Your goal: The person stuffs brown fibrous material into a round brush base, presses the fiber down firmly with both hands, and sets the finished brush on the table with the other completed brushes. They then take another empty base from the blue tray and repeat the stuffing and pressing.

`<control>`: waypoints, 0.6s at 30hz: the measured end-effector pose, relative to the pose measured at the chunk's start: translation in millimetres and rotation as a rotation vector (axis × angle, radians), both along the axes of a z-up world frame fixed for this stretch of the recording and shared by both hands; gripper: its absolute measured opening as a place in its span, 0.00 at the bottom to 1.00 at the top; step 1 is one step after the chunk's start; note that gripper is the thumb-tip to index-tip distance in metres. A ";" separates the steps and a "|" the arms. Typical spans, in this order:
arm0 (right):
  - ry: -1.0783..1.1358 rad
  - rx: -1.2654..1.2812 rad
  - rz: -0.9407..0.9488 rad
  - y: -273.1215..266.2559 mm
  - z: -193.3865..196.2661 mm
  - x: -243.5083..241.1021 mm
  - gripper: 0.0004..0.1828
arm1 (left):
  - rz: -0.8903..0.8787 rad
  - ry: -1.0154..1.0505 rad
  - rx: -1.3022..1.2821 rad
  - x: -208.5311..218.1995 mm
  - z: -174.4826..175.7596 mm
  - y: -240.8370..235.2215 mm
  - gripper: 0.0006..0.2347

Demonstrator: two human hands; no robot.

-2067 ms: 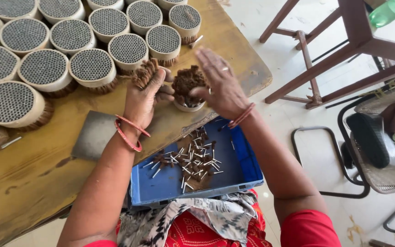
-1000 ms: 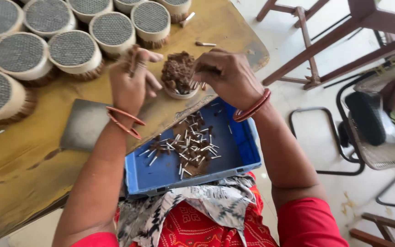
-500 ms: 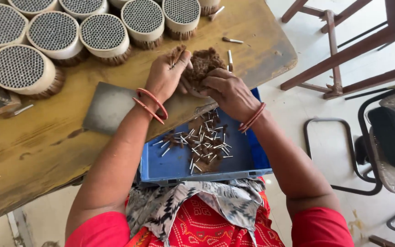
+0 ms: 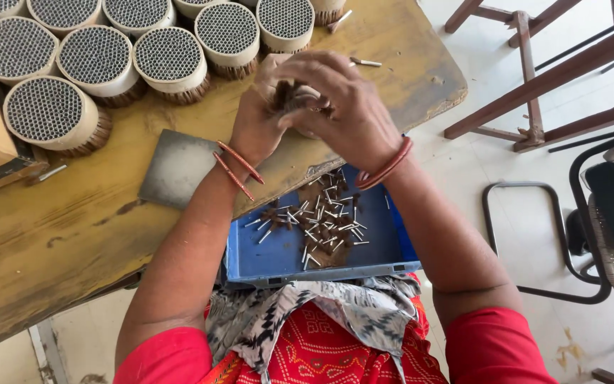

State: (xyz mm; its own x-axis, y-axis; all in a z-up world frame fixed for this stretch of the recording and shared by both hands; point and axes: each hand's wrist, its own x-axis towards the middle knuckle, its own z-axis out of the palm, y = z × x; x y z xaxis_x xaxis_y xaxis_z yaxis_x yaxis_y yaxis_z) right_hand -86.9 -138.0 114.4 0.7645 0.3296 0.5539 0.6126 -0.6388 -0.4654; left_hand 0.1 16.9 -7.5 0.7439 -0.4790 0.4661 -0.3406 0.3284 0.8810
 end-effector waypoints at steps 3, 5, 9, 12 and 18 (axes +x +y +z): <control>0.000 -0.092 0.009 12.3 -14.1 5.1 0.20 | 0.041 -0.172 -0.004 -20.0 45.6 -0.5 0.27; -0.018 -0.106 -0.015 10.9 -23.9 3.3 0.17 | 0.017 -0.089 -0.059 -17.8 40.8 2.1 0.32; -0.194 -0.163 -0.029 -9.1 -29.6 11.7 0.13 | -0.029 0.103 -0.004 -14.6 37.9 2.0 0.36; -0.117 -0.167 -0.096 -42.7 6.4 1.1 0.09 | 0.201 0.162 0.140 5.6 18.8 6.6 0.24; 0.141 -0.288 0.047 -67.5 -26.6 8.9 0.03 | 0.228 -0.155 0.337 11.5 -3.8 9.2 0.37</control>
